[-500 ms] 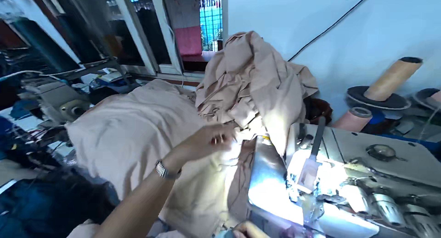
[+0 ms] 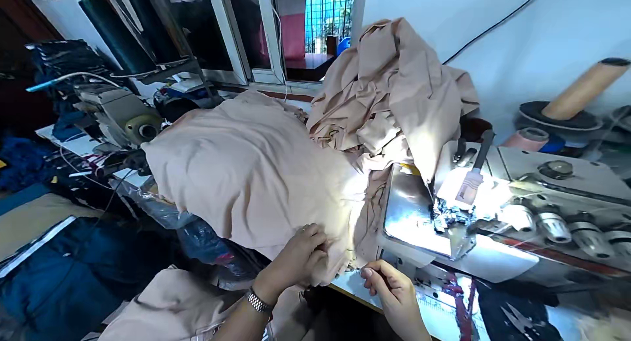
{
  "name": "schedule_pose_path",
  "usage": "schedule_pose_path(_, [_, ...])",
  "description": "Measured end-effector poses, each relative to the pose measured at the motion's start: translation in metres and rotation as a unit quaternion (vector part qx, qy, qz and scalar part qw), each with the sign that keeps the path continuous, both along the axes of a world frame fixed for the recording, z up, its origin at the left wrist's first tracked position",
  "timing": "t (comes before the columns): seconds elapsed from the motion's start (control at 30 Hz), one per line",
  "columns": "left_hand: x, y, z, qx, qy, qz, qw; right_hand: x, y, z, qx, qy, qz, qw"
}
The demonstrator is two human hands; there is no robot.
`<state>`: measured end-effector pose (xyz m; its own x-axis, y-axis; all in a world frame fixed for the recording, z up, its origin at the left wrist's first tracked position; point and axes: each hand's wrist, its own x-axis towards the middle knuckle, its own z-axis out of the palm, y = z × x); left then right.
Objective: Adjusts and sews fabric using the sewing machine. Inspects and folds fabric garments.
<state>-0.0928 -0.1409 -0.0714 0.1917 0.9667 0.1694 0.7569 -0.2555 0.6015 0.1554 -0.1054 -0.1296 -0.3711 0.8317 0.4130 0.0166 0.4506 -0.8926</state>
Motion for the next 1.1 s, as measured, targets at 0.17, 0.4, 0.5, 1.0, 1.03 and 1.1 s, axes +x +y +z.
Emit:
schedule_pose_path(0.17, [-0.003,-0.005,-0.01,0.012,-0.038,-0.005,0.999,-0.001,0.0,0.0,-0.002,-0.012,-0.008,1.0])
schedule_pose_path(0.4, [0.002,-0.004,-0.013,0.006,0.003,0.002,1.0,-0.009,-0.005,-0.002,0.083,-0.032,-0.092,0.992])
schedule_pose_path(0.5, [-0.003,-0.001,-0.014,0.013,-0.022,-0.015,1.0,-0.016,-0.012,0.002,0.165,-0.174,-0.108,0.965])
schedule_pose_path(1.0, [-0.007,-0.001,-0.015,-0.002,-0.07,-0.025,0.997,0.005,-0.054,-0.001,0.23,-0.324,0.072,0.915])
schedule_pose_path(1.03, [-0.007,0.0,-0.014,-0.003,-0.069,-0.026,0.997,0.01,-0.062,-0.006,0.249,-0.304,0.084,0.915])
schedule_pose_path(1.1, [-0.008,0.0,-0.013,-0.011,-0.072,-0.026,0.997,0.018,-0.073,-0.013,0.274,-0.262,0.071,0.923])
